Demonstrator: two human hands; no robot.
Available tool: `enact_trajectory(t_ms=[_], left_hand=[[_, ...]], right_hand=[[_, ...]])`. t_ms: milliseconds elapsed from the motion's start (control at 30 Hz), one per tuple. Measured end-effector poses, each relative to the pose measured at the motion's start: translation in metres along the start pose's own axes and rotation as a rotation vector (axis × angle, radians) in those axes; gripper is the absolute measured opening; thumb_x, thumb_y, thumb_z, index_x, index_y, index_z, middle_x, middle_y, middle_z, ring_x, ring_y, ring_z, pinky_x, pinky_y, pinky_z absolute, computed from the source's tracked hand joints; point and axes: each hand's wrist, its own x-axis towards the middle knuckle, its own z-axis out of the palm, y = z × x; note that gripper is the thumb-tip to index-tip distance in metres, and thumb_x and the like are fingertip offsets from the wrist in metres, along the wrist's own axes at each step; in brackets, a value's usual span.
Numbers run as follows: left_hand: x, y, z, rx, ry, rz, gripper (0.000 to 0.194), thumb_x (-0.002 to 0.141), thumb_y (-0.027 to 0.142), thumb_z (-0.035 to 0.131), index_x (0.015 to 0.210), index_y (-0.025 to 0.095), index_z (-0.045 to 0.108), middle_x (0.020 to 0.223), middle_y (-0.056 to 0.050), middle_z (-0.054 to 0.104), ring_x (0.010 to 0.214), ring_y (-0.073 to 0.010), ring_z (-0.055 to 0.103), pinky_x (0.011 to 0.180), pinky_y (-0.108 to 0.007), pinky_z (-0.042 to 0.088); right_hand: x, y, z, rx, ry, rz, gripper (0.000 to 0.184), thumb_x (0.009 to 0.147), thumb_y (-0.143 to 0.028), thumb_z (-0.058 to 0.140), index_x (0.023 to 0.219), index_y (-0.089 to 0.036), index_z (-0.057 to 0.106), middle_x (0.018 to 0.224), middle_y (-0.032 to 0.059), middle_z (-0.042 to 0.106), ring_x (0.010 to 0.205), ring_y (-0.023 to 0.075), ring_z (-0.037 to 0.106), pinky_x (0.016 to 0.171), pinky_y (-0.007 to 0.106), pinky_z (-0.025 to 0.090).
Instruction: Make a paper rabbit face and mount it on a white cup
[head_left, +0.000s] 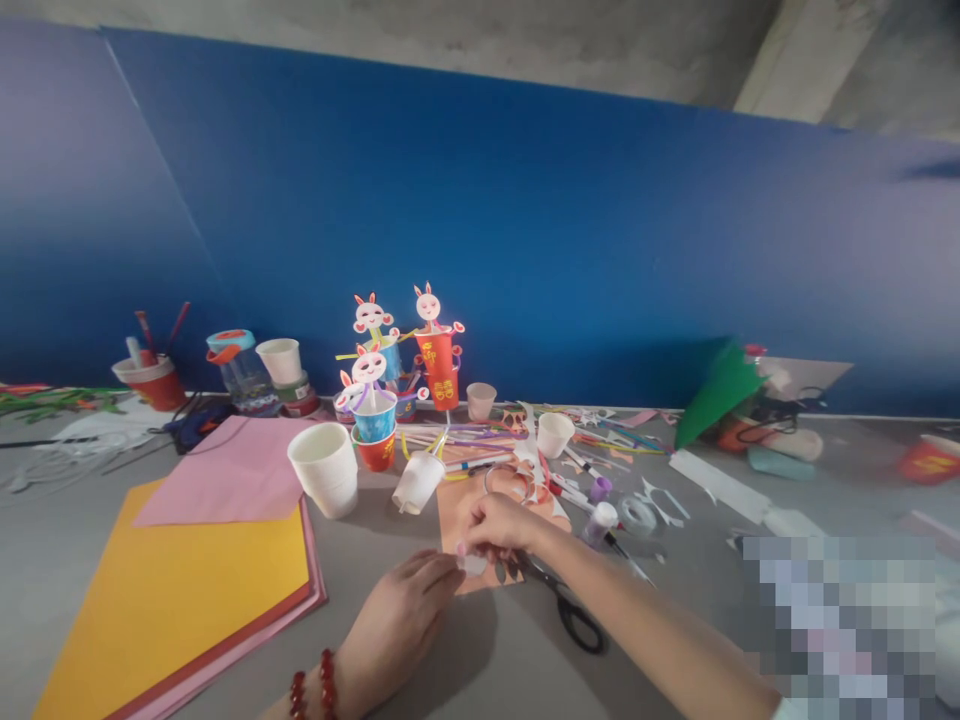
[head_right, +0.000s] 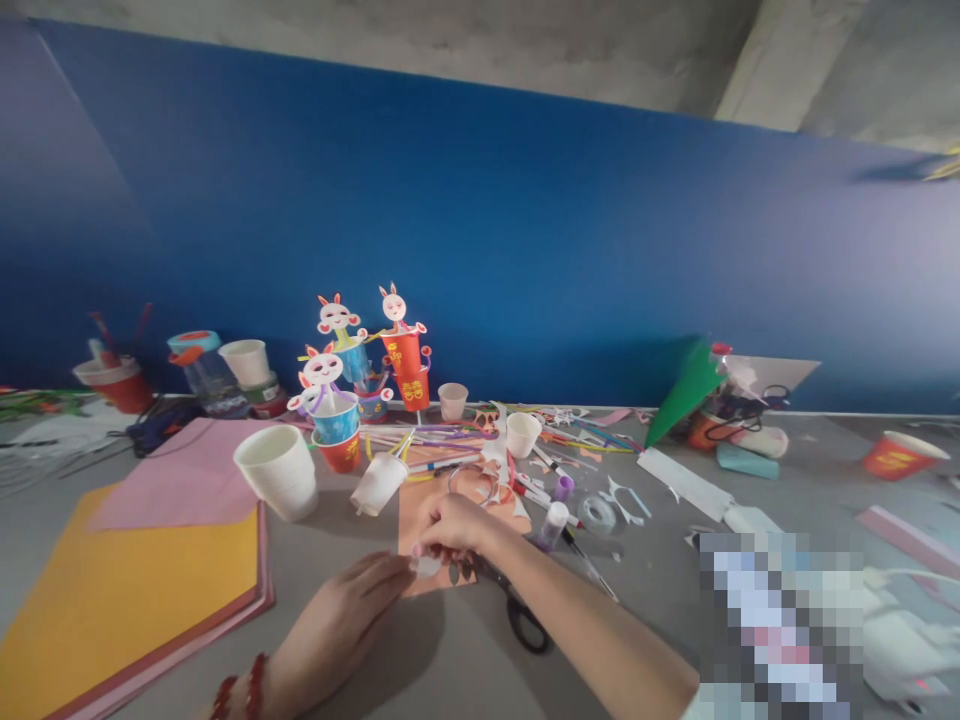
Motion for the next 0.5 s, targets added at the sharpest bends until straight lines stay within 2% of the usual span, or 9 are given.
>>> enact_trajectory(t_ms=[233, 500], left_hand=[[0.000, 0.000, 0.003, 0.041, -0.033, -0.020, 0.033, 0.090, 0.006, 0.044, 0.109, 0.018, 0.067, 0.112, -0.009, 0.073, 0.099, -0.0255, 0.067, 0.089, -0.038, 0.057], [-0.001, 0.000, 0.002, 0.022, -0.014, -0.031, 0.031, 0.090, 0.007, 0.046, 0.111, 0.019, 0.066, 0.113, -0.007, 0.073, 0.099, -0.0242, 0.068, 0.088, -0.037, 0.058]], right_hand=[[-0.006, -0.007, 0.003, -0.033, 0.032, 0.005, 0.017, 0.069, -0.012, 0.071, 0.055, -0.017, 0.064, 0.042, -0.0061, 0.057, 0.039, 0.0090, 0.055, 0.033, 0.013, 0.039], [-0.011, -0.011, 0.004, -0.090, 0.054, 0.017, 0.020, 0.068, -0.009, 0.066, 0.053, -0.018, 0.058, 0.039, -0.0077, 0.054, 0.036, 0.0088, 0.054, 0.033, 0.013, 0.039]])
